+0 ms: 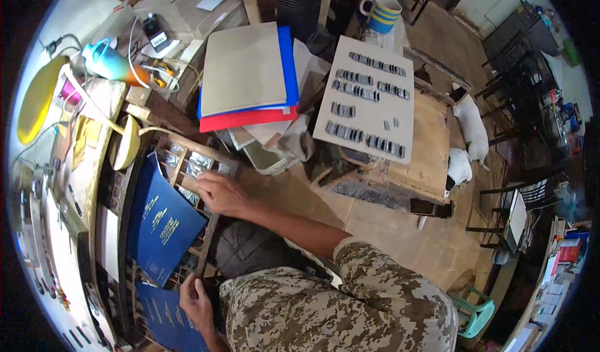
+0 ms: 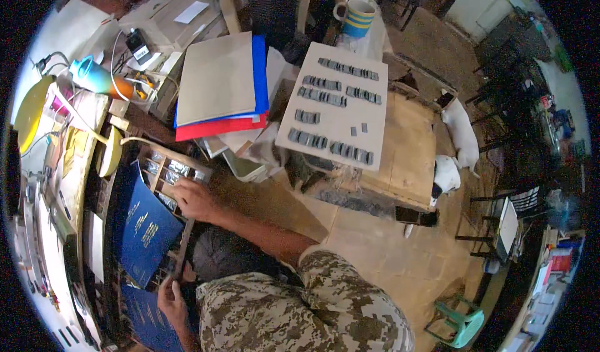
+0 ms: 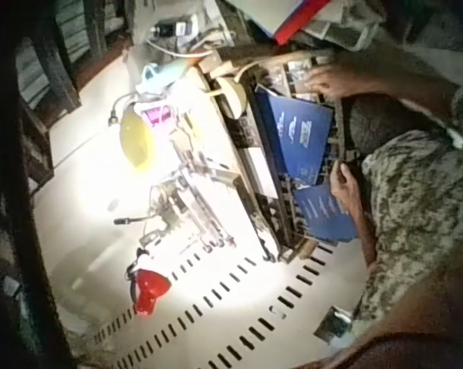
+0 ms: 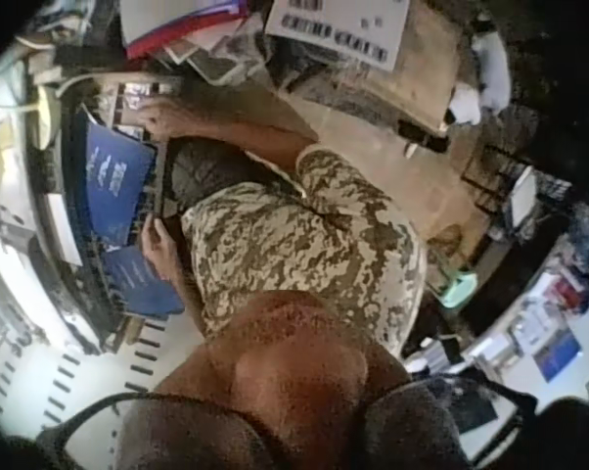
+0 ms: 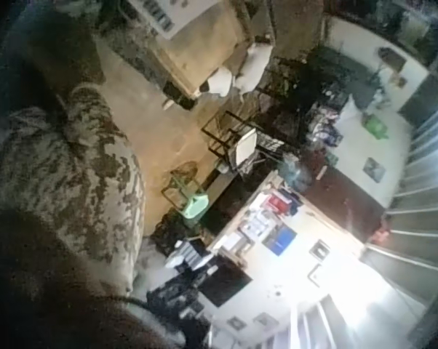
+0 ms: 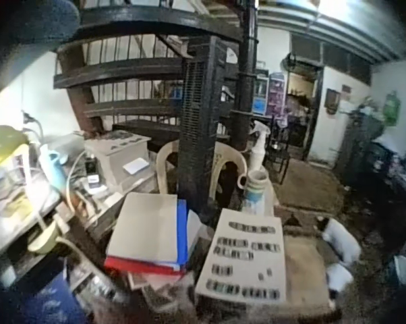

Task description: The recorder is assembling book covers and arranging metal types for a manual press.

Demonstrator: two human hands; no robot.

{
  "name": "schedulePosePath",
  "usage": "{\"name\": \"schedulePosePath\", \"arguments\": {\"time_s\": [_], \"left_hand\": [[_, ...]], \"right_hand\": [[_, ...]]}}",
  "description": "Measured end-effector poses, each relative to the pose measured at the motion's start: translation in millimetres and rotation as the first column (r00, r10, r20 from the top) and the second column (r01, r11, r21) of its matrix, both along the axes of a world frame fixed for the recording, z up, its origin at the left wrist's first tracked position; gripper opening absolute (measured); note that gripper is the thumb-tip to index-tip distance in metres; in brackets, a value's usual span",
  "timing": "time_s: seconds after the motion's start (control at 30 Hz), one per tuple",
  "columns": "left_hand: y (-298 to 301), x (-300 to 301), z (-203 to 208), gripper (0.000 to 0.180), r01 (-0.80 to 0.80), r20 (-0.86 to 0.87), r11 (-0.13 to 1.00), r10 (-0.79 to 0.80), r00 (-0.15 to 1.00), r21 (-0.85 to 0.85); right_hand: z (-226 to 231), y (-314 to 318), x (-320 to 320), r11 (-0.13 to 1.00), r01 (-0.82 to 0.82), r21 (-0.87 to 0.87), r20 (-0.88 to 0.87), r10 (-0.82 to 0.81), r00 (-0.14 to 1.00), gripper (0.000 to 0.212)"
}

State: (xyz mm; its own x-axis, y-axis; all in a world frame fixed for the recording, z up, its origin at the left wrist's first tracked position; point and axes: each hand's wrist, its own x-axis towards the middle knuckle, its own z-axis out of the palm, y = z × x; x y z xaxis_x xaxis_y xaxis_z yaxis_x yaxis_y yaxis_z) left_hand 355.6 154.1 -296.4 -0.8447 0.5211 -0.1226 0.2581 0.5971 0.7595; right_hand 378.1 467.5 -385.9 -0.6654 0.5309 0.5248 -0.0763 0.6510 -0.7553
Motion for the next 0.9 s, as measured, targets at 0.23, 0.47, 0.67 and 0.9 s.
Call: {"name": "schedulePosePath", "arguments": {"time_s": [0.23, 0.47, 0.67, 0.9], "left_hand": [[59, -15, -4, 0.019, 0.393, -0.31, 0.907, -0.42, 0.853, -0.149], [158, -21, -10, 0.032, 0.696, -0.31, 0.71, -0.69, 0.654, -0.109], [227, -21, -25, 0.038, 0.813, -0.354, 0.546, -0.815, 0.459, -0.201], [273, -12, -43, 0.023, 0.841, -0.546, 0.467, -0.795, 0.265, -0.271]], "right_hand": [[66, -19, 110, 0.846, -0.423, -0.324, 0.097, 0.474, 0.875, 0.014], [165, 36, 236, 0.653, -0.527, -0.544, -0.19, 0.516, 0.835, 0.022], [196, 100, 311, 0.556, -0.585, -0.591, -0.386, 0.442, 0.81, 0.037], [191, 122, 353, 0.849, -0.007, -0.529, -0.236, -0.139, 0.962, 0.024]]}}
